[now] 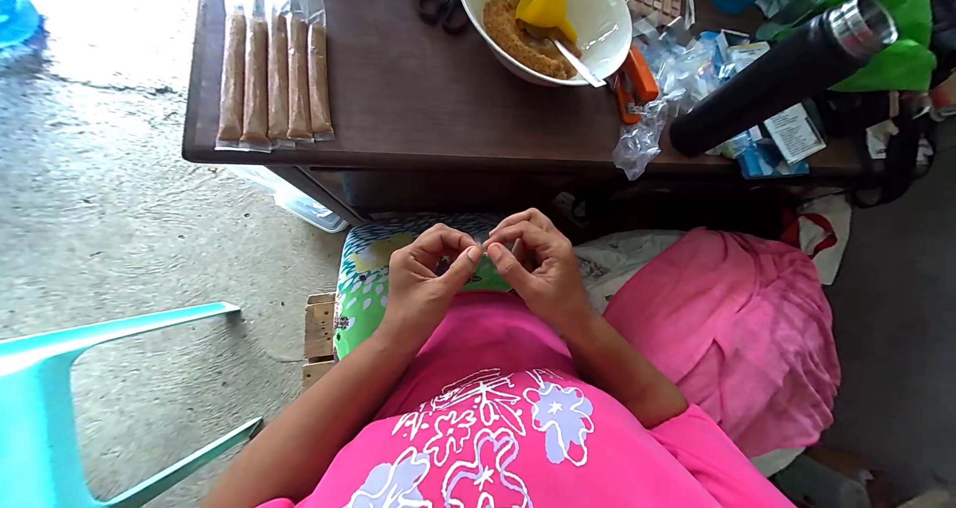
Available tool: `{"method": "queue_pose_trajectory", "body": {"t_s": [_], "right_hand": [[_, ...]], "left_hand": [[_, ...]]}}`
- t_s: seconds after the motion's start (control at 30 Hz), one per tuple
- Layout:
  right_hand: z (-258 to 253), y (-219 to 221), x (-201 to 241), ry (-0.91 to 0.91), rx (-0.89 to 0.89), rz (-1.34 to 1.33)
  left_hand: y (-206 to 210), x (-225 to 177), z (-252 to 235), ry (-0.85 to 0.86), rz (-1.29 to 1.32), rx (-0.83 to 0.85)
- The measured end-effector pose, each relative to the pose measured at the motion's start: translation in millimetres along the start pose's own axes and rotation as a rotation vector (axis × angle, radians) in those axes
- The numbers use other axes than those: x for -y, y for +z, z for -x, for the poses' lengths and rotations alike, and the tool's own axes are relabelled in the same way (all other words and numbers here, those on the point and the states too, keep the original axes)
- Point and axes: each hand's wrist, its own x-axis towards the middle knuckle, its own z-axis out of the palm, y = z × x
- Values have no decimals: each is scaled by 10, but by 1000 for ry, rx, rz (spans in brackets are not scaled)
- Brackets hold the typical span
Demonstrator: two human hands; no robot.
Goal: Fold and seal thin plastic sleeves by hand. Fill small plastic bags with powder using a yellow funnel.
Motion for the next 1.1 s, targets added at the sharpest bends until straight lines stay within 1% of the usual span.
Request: {"method": "queue_pose_trajectory", "body": {"t_s": [0.5,0.87,1.1], "right_hand": [[16,-11,1,74,8,-71],[18,1,27,108,37,-83],[18,15,24,50,58,-1]], "left_hand": [[10,23,38,8,14,33],[42,0,61,-3,-44,27],[40,2,63,-15,-60,38]]}}
